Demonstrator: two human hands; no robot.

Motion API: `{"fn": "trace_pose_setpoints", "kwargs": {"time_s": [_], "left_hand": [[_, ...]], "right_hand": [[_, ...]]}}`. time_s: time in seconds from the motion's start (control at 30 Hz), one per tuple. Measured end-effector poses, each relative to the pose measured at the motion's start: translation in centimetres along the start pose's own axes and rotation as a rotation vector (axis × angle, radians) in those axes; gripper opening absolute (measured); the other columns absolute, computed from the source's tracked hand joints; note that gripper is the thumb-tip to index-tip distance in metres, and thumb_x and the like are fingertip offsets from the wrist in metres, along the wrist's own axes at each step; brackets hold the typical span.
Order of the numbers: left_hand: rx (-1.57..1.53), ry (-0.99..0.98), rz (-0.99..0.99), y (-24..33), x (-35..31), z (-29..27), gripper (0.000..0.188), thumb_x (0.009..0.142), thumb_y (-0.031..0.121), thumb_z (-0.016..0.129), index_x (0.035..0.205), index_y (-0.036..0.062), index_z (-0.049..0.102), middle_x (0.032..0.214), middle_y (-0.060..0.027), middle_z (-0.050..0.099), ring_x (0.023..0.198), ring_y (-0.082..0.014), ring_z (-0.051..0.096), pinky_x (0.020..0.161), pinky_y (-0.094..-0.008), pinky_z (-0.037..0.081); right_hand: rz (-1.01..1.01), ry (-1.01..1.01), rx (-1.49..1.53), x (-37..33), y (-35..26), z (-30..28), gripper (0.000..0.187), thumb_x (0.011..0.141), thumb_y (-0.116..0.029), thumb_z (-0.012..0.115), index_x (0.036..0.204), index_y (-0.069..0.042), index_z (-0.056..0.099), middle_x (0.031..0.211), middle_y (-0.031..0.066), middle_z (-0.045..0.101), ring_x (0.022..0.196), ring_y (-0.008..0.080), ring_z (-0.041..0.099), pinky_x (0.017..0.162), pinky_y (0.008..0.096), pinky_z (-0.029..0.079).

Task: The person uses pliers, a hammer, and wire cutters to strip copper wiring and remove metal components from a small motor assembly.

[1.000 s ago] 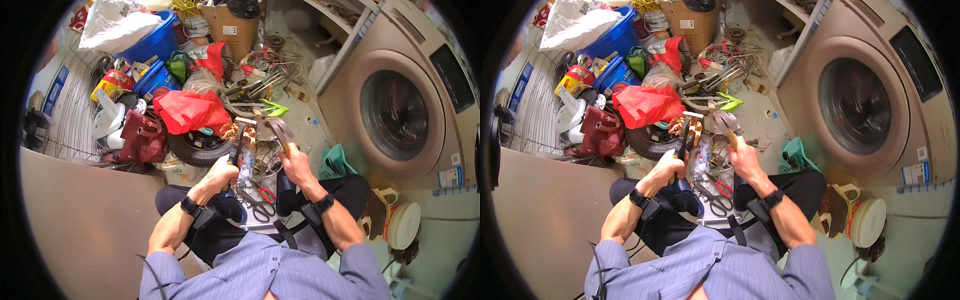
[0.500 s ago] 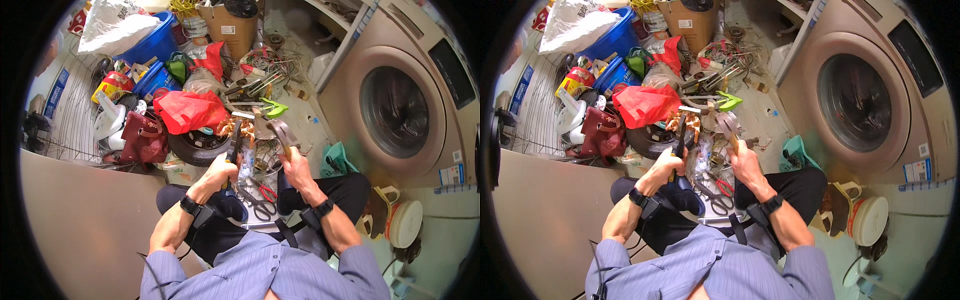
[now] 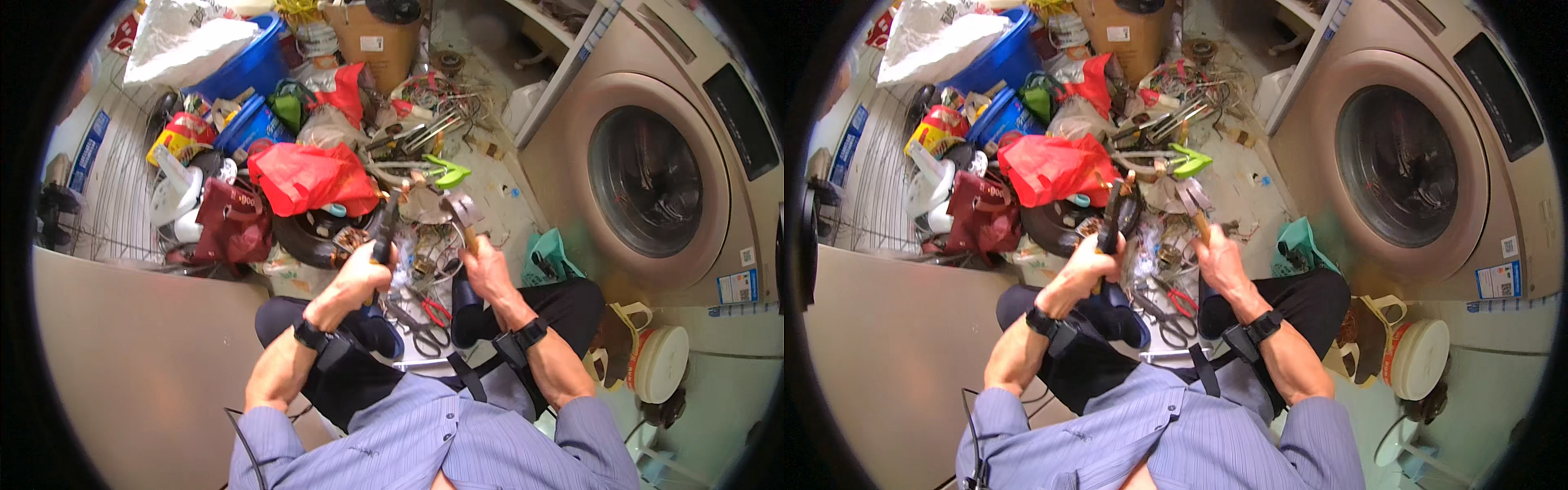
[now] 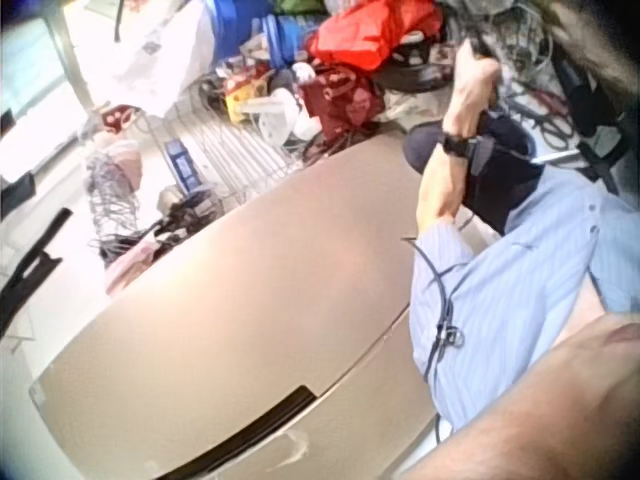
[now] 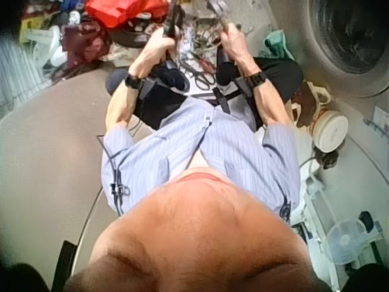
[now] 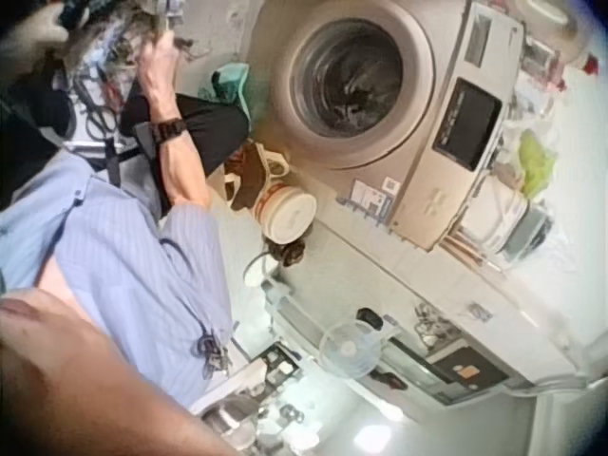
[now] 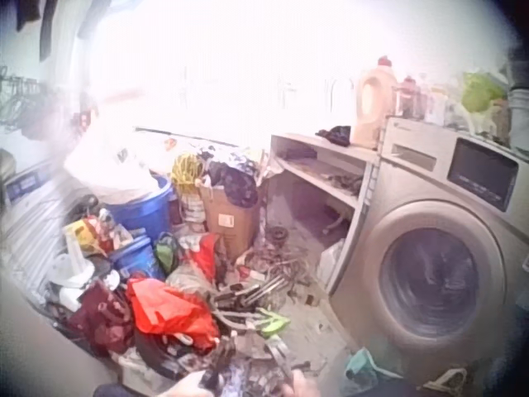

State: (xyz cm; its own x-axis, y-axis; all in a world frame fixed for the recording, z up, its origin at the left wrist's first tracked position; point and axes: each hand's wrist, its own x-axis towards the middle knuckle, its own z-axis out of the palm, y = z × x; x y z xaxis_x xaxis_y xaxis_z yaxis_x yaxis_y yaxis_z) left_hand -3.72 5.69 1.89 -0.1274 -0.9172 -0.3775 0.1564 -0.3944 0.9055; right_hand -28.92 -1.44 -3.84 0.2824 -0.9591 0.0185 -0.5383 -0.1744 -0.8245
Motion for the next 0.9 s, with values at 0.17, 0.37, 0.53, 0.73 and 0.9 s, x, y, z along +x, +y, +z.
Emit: {"fn": "trace_pose_setpoints", "kwargs": {"time_s": [0.17,0.37,0.53,0.73,0.9], "left_hand": [[-0.010,0.070,0.008,-0.8,-0.2,-2.3,0.020,0.066,0.006,0.061,0.083,0.0058,0.052,0.063,-0.0037,0.051,0.054,-0.0139,0.049,0.052,-0.0273,0.040],[-0.295,-0.001,-0.107,-4.9,1.8,-0.6,0.017,0.078,0.003,0.059,0.091,0.0078,0.051,0.066,0.0006,0.047,0.055,-0.0104,0.045,0.050,-0.0279,0.039],[0.088,0.081,-0.417,-11.2,3.1,1.6,0.011,0.074,0.006,0.061,0.075,0.0065,0.051,0.060,-0.0006,0.047,0.046,-0.0118,0.042,0.042,-0.0307,0.034],[0.384,0.091,-0.673,-19.8,4.8,4.4,0.013,0.073,0.010,0.060,0.065,0.0031,0.051,0.055,-0.0048,0.047,0.042,-0.0154,0.042,0.039,-0.0345,0.029],[0.388,0.015,-0.836,-24.3,5.6,6.9,0.022,0.076,0.017,0.059,0.076,-0.0046,0.066,0.071,-0.0136,0.067,0.056,-0.0228,0.063,0.050,-0.0387,0.047]], "right_hand": [[-0.271,0.152,-0.031,2.5,-4.7,-4.8,0.021,0.096,-0.018,0.066,0.104,0.000,0.059,0.068,0.0100,0.063,0.061,0.0156,0.062,0.057,0.0327,0.049],[-0.035,0.098,0.316,0.7,-3.2,-4.5,0.015,0.097,-0.016,0.065,0.091,-0.008,0.055,0.065,-0.0066,0.048,0.051,0.0019,0.043,0.046,0.0196,0.033],[0.246,-0.003,0.392,0.2,-1.5,-2.4,0.016,0.091,-0.016,0.069,0.087,-0.005,0.057,0.065,-0.0049,0.050,0.057,0.0035,0.044,0.050,0.0227,0.036],[0.294,-0.041,0.382,0.5,-1.4,-2.1,0.014,0.091,-0.013,0.067,0.085,-0.005,0.057,0.065,-0.0057,0.047,0.056,0.0038,0.043,0.049,0.0241,0.035],[0.311,-0.098,0.472,0.6,-1.5,-2.2,0.015,0.093,-0.014,0.066,0.090,-0.003,0.057,0.066,-0.0035,0.050,0.056,0.0047,0.045,0.049,0.0247,0.037]]}}
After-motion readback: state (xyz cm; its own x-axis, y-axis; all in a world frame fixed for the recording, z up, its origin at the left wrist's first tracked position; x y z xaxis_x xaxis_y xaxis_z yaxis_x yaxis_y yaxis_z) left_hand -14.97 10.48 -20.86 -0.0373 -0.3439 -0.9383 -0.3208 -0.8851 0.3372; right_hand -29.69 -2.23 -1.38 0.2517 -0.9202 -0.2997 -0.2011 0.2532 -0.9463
